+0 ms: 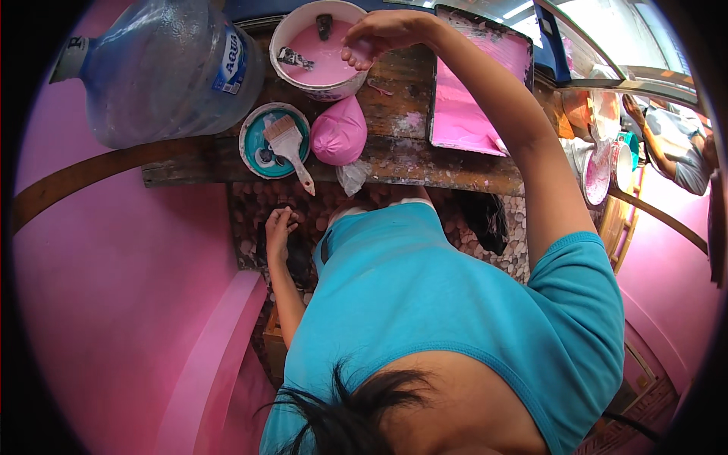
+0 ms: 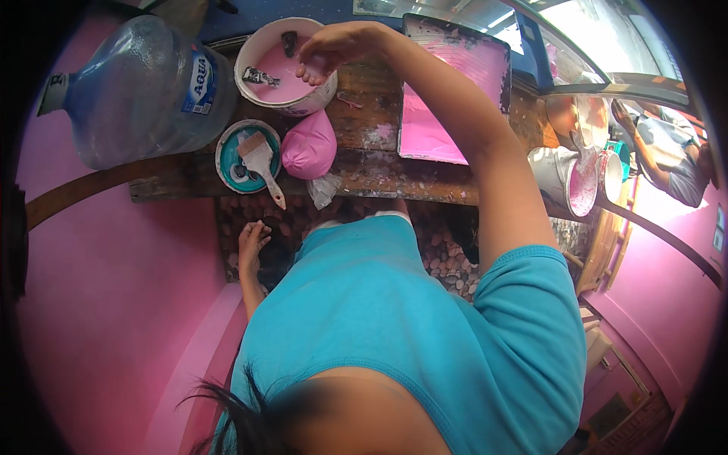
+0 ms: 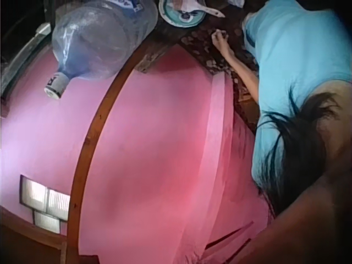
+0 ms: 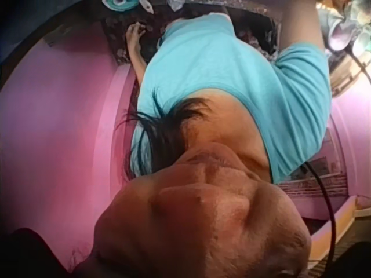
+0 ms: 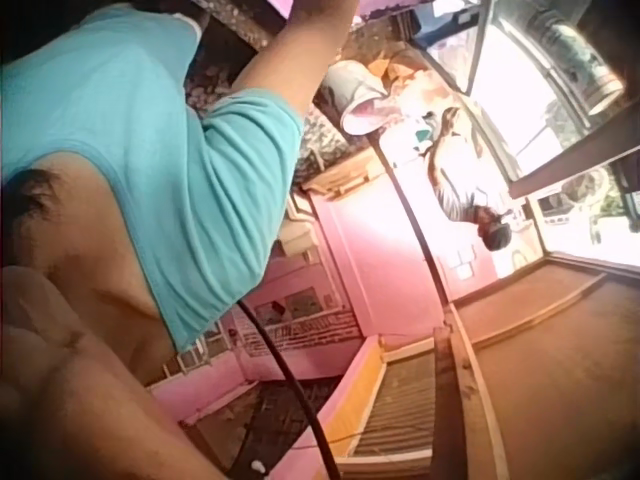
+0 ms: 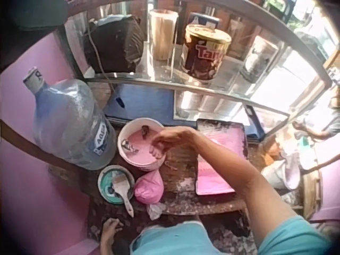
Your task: The person picks up a paint tray and a brush, pours pink paint into the tray from a bucket, and then fills a plastic bag with pink paint, tying it off at the end.
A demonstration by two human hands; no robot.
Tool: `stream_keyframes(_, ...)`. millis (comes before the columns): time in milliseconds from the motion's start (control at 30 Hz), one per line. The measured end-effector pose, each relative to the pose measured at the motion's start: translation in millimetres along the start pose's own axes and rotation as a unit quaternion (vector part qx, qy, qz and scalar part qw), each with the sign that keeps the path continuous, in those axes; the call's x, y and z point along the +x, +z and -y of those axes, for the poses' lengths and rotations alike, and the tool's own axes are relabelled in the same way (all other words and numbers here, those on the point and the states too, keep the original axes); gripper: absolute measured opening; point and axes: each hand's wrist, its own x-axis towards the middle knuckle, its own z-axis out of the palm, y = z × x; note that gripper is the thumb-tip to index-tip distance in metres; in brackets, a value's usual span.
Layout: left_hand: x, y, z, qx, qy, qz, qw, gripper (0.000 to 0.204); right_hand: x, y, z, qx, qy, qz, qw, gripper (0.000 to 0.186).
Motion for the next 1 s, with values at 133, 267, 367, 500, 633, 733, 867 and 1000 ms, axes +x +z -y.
stream_keyframes(133,2,4,-1,0.004,-0.005,0.009,1.0,0.018,-54,-9,-22,0.049,-0.006,-0.001,0.999,0.031)
stream_keyframes(267,5,1,1,0.011,-0.015,0.009,1.0,0.018,-120,-6,-68,0.1,-0.005,-0.068,0.993,0.033)
stream_keyframes(367,10,-3,1,0.017,-0.024,0.017,0.999,0.017,-155,-12,-129,0.15,0.03,-0.159,0.975,0.03)
stream_keyframes(500,16,-9,-2,0.044,-0.027,0.016,0.999,0.017,-166,-2,-202,0.144,0.033,-0.281,0.948,0.031)
stream_keyframes(633,20,-11,-5,0.062,-0.017,0.019,0.998,0.017,-164,14,-234,0.133,0.018,-0.345,0.929,0.033)
stream_keyframes(733,20,-10,-4,0.06,-0.015,0.021,0.998,0.016,-163,24,-242,-0.007,-0.031,-0.407,0.913,0.03)
stream_keyframes(867,14,-10,4,0.068,-0.017,0.002,0.998,0.015,-168,53,-204,-0.243,-0.054,-0.56,0.79,0.02)
stream_keyframes(1000,12,-11,19,0.043,-0.006,0.0,0.999,0.019,-158,71,-193,-0.281,-0.124,-0.66,0.686,0.01)
